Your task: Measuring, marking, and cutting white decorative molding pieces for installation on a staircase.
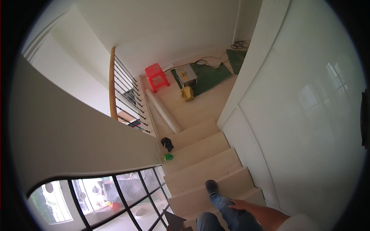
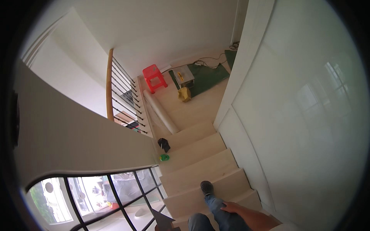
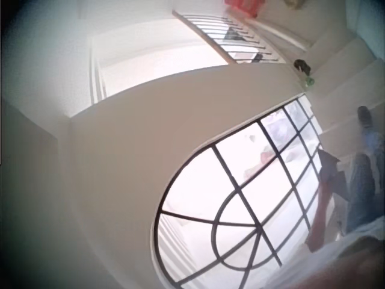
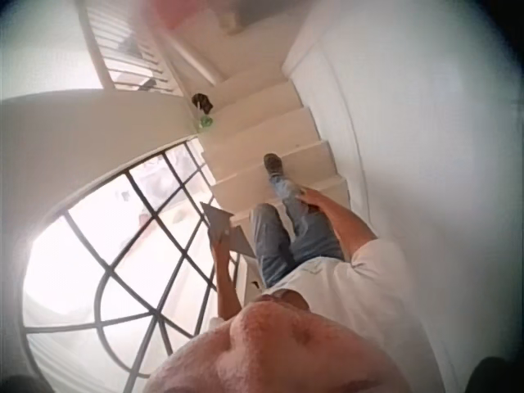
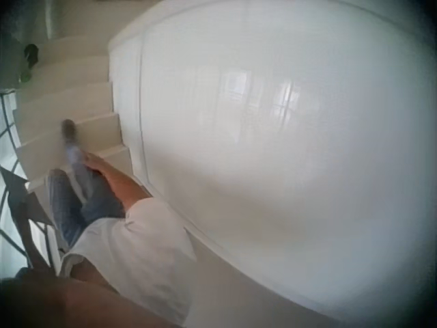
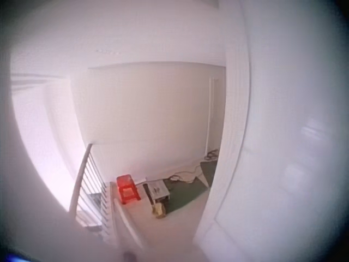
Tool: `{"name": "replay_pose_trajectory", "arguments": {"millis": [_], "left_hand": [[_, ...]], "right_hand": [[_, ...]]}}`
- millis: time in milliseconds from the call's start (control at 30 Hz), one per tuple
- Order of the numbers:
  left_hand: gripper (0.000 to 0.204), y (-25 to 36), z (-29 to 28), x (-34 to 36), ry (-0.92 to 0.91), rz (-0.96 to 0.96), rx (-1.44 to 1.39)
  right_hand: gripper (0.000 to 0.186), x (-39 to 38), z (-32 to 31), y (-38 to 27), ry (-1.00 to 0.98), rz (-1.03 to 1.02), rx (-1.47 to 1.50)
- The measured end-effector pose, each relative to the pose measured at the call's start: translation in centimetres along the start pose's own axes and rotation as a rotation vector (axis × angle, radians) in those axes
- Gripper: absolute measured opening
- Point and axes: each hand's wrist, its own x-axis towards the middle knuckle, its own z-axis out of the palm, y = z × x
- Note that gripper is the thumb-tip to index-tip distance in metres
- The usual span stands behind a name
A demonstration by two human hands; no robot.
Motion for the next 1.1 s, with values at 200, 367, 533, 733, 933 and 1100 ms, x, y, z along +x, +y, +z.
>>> {"name": "replay_pose_trajectory", "arguments": {"millis": [200, 367, 533, 733, 933, 1100], "left_hand": [[0.074, 2.9, -20.0, 10.8, -0.048, -0.625, -0.972], [0.054, 0.3, -23.0, 22.7, 0.36, -0.18, -0.938], [0.061, -0.8, -25.2, 38.5, 0.356, -0.069, -0.756], [0.066, 0.9, -28.5, 47.2, 0.444, -0.109, -1.0], [0.064, 1.1, -27.2, 64.4, 0.363, -0.141, -0.983], [0.067, 5.5, -28.4, 75.2, 0.515, -0.01, -0.581]], "right_hand": [[0.063, -3.3, -7.5, -1.1, 0.09, 0.216, 0.232], [0.044, -4.2, -16.3, -5.9, 0.447, 0.229, 0.552], [0.03, 3.4, -21.0, -9.2, 0.983, -0.088, 1.039], [0.044, 10.8, -19.3, -7.5, 0.309, 0.246, 0.86], [0.035, 23.1, -24.1, -2.4, 0.312, 0.2, 0.887], [0.033, 27.2, -37.9, -6.5, 0.566, 0.243, 0.776]]}}
